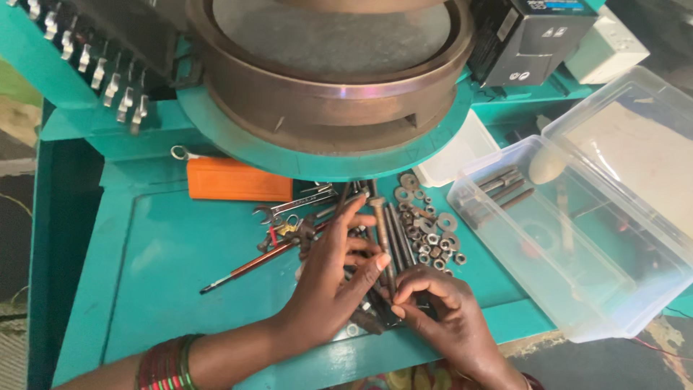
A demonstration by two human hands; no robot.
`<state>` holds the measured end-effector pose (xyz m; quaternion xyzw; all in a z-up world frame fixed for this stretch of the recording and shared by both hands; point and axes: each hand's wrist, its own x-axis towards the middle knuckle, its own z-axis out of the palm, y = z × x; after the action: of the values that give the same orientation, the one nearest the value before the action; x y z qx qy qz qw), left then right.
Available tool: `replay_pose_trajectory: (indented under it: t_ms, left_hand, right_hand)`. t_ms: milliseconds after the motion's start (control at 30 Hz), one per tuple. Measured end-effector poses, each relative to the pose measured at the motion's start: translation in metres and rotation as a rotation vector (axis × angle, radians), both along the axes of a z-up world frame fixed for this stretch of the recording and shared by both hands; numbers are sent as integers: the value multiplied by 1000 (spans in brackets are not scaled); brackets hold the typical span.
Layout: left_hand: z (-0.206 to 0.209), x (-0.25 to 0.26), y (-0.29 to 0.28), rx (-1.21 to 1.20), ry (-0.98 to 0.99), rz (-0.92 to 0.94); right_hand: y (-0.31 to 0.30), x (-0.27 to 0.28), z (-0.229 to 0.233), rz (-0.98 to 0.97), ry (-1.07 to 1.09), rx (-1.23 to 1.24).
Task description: The person twists a nut onto a long threaded bolt by hand and then selects another nut and washer from a pile of metal hardware.
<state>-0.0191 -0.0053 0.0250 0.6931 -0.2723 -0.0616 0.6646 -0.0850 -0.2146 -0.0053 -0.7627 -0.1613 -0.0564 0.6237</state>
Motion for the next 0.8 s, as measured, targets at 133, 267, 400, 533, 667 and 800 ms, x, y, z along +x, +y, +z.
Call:
replay_pose_trajectory:
  t_ms: [133,267,400,533,667,800]
  left_hand:
    - [-16,0,5,-36,130,-115]
    - [-32,-1,9,-20,-91,72]
    - [-41,3,10,-58,-82,145]
    - [-36,6,6,-198,-21,-25]
    - [-23,9,10,13,-193,-47]
    - [-17,15,6,122,-373,-51]
  right_hand:
    - [3,-4,11,-79,-51,-171]
    - [-3,-6,13,-246,-98,-285]
    - [-14,-11,17,-359,40,-149]
    - [-14,-16,20,-417,62,-211]
    - [-15,-3,11,-410,-17,-144]
    - [-19,-4,-1,-416,-186,-242]
